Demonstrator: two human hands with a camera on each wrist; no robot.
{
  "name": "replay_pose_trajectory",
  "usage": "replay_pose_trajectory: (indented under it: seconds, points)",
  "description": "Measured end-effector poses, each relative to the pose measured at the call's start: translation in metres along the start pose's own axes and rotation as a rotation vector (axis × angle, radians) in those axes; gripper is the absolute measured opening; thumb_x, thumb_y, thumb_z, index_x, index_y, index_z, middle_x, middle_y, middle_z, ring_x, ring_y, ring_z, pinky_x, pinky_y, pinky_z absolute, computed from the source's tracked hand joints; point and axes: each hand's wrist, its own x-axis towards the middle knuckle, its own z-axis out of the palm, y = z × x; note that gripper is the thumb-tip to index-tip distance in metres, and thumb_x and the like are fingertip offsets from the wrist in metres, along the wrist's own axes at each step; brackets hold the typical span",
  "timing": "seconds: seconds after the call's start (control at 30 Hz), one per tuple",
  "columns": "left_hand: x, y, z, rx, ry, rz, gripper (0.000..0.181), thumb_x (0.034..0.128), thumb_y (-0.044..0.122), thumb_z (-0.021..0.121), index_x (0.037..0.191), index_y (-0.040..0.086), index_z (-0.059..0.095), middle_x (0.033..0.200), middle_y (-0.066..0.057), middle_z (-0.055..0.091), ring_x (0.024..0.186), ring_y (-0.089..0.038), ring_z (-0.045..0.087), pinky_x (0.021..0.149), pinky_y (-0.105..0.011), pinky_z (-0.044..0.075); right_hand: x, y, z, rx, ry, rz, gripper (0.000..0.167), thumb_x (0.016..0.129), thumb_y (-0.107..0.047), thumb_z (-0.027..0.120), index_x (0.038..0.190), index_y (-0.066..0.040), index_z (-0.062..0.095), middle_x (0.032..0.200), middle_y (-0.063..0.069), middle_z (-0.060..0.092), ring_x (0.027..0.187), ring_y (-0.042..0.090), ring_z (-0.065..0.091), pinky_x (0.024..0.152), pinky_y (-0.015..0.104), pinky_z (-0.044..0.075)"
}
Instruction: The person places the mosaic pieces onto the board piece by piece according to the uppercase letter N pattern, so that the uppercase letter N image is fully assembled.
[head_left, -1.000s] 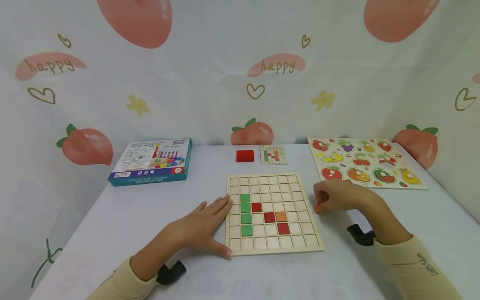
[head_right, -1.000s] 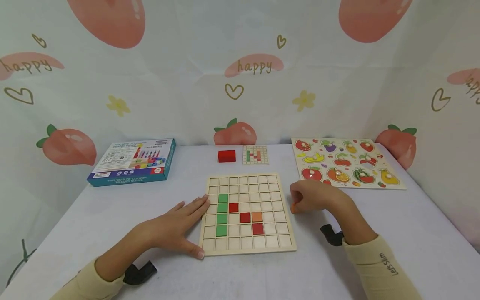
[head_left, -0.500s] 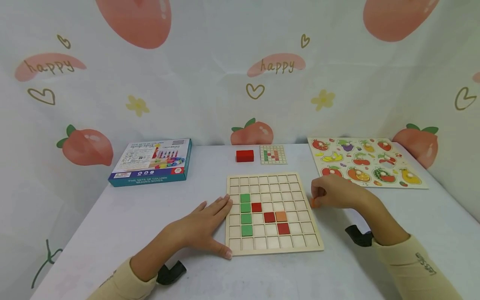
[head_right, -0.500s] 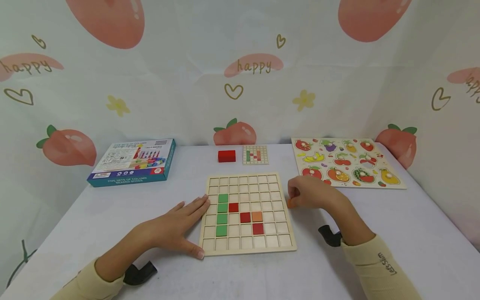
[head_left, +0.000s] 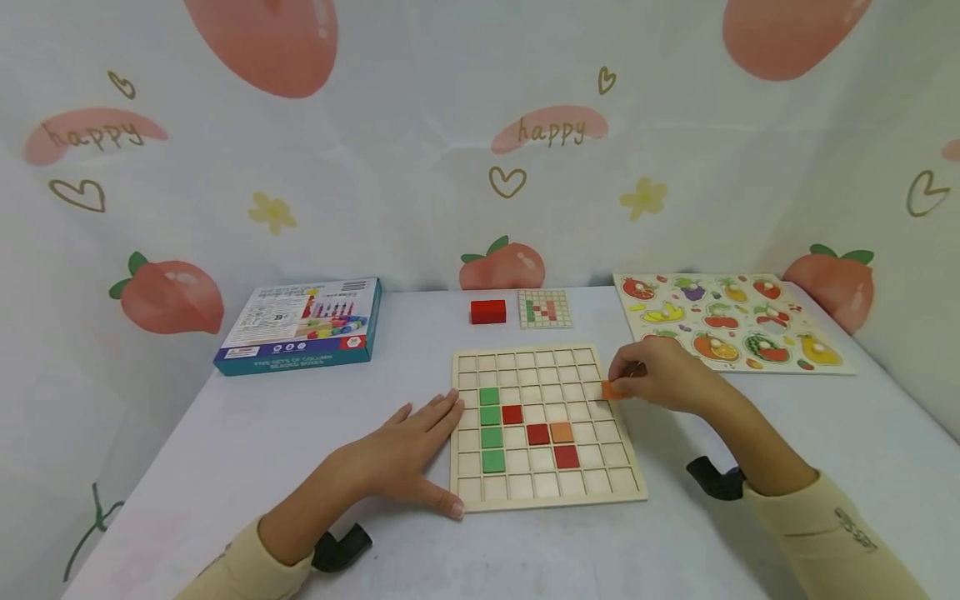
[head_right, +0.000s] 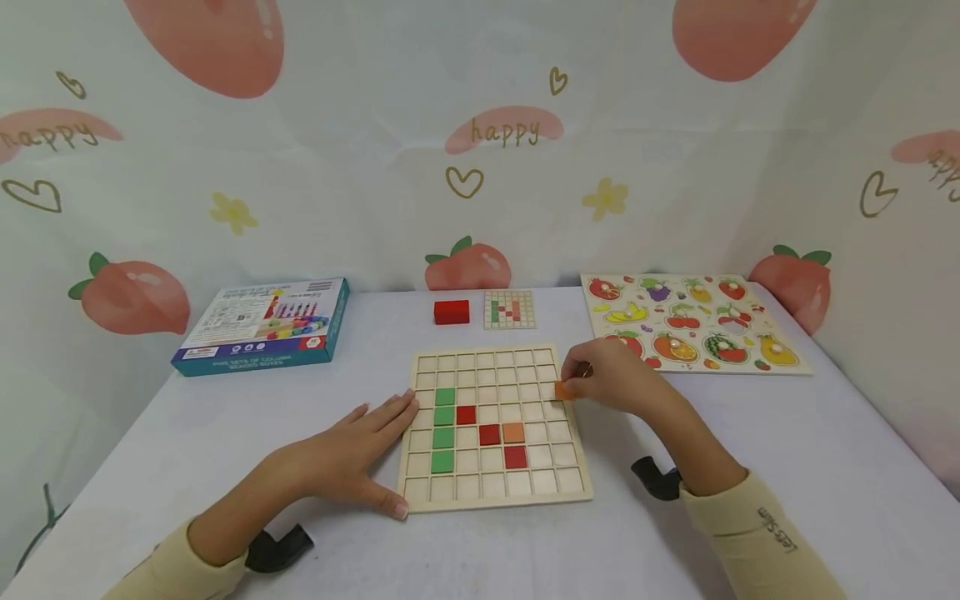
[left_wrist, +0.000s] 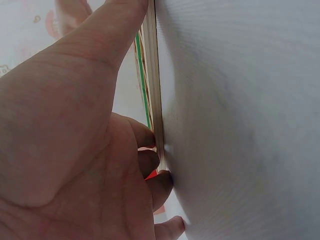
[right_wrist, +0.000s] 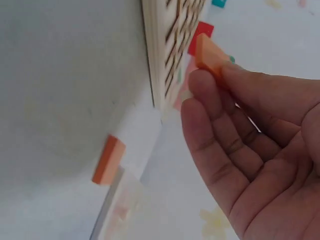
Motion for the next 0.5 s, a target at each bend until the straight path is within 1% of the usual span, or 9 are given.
replay_pose_trajectory:
  seconds: [0.1, 0.3, 0.4, 0.5]
  points:
    - [0.0, 0.0, -0.001, 0.006, 0.001, -0.005, 0.13, 0.0659, 0.084, 0.068, 0.162, 0.013, 0.015, 0.168, -0.001, 0.007, 0.153, -0.02, 0.004, 0.12, -0.054, 0.008, 0.002, -0.004, 0.006, 0.017, 0.001, -0.009, 0.007, 0.089, -0.007, 0.076, 0.086, -0.011, 0.071, 0.079, -0.005, 0.066, 0.075, 0.015, 0.059, 0.064, 0.031, 0.052]
    - [0.0, -0.001, 0.0, -0.003, 0.003, 0.0, 0.13, 0.0659, 0.084, 0.068, 0.162, 0.013, 0.015, 0.168, -0.002, 0.007, 0.153, -0.02, 0.004, 0.119, -0.054, 0.008, 0.011, -0.013, 0.018, 0.061, -0.057, -0.018, 0.006, 0.089, -0.007, 0.075, 0.086, -0.009, 0.071, 0.08, -0.004, 0.065, 0.076, 0.016, 0.057, 0.066, 0.031, 0.051]
    - [-0.001, -0.001, 0.001, -0.006, 0.007, 0.002, 0.13, 0.0659, 0.084, 0.068, 0.162, 0.013, 0.015, 0.168, -0.002, 0.007, 0.153, -0.02, 0.004, 0.119, -0.054, 0.008, 0.016, -0.019, 0.023, 0.052, -0.078, -0.05, 0.007, 0.089, -0.004, 0.075, 0.085, -0.009, 0.071, 0.079, -0.005, 0.064, 0.076, 0.016, 0.057, 0.068, 0.032, 0.051]
    - [-0.001, -0.001, 0.002, -0.007, 0.008, 0.002, 0.131, 0.0657, 0.083, 0.069, 0.162, 0.014, 0.015, 0.168, -0.002, 0.007, 0.153, -0.02, 0.004, 0.119, -0.054, 0.008, 0.021, -0.025, 0.028, 0.038, -0.08, -0.08, 0.01, 0.088, -0.002, 0.075, 0.084, -0.01, 0.07, 0.079, -0.005, 0.064, 0.077, 0.016, 0.057, 0.071, 0.033, 0.051]
